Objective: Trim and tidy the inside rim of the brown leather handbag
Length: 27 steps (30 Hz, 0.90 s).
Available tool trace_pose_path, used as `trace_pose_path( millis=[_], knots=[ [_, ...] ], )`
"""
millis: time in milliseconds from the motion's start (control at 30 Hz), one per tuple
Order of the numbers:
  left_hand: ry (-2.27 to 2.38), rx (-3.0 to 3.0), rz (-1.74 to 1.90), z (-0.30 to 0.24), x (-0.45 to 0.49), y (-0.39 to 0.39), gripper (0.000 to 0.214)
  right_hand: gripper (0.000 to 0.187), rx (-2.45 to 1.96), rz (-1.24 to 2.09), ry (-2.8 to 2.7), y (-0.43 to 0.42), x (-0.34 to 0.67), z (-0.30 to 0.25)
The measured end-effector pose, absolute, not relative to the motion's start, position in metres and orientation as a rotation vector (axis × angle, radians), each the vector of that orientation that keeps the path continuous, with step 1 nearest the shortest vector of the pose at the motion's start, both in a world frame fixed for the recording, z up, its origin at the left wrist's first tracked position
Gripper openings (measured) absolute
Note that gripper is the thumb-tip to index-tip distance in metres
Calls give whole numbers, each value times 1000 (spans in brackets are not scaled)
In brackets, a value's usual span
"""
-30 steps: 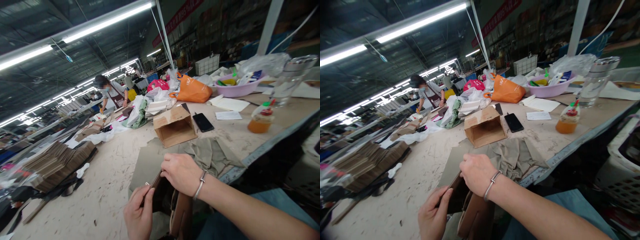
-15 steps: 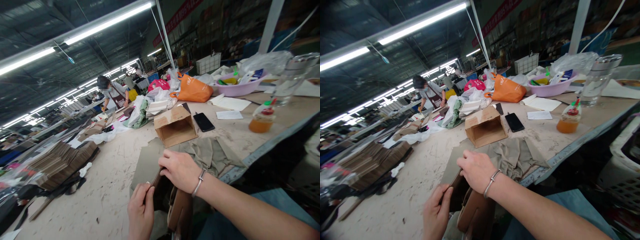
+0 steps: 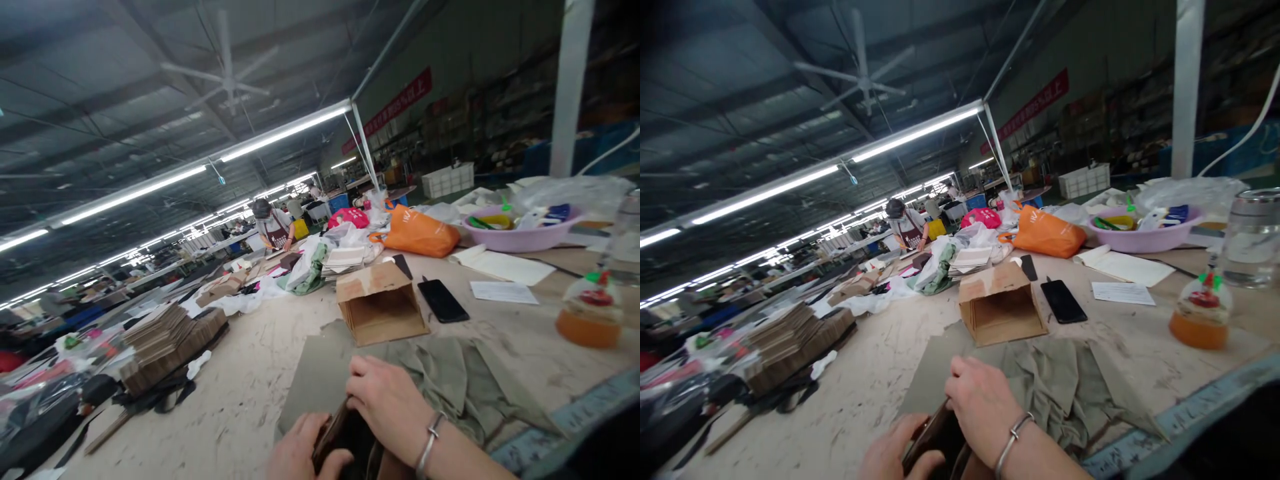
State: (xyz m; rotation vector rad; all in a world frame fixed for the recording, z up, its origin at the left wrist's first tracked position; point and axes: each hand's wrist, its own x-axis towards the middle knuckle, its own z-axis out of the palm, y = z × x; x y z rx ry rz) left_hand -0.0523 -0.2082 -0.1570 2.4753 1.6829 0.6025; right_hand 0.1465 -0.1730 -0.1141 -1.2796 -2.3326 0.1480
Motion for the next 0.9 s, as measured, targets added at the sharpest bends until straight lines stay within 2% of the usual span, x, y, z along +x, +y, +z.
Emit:
trace_pose_path(
  millis=[33, 133, 233, 367, 600, 767, 900],
  knots=[
    [1707, 2457, 520, -147, -47, -210, 31, 13, -1276, 128, -2345, -173, 146, -115],
    [1716, 2441, 392, -123, -30, -209, 21, 13, -1250, 90, -2367, -174, 148, -116],
    [1775, 2467, 346, -117, -22, -200, 33, 9, -1210, 102, -2327, -171, 156, -118],
    [1842, 2416, 360, -121, -25, -191, 35, 38, -1219, 141, -2263, -164, 175, -119],
    [1846, 2387, 387, -124, -27, -188, 38, 28, -1108, 152, -2224, -155, 184, -118],
    [1859, 2378, 374, -127, -27, -187, 37, 13, -1011, 167, -2295, -153, 180, -120],
    [1844, 2407, 371, -129, -28, -187, 37, 14, -1071, 131, -2285, -153, 178, -122]
  ],
)
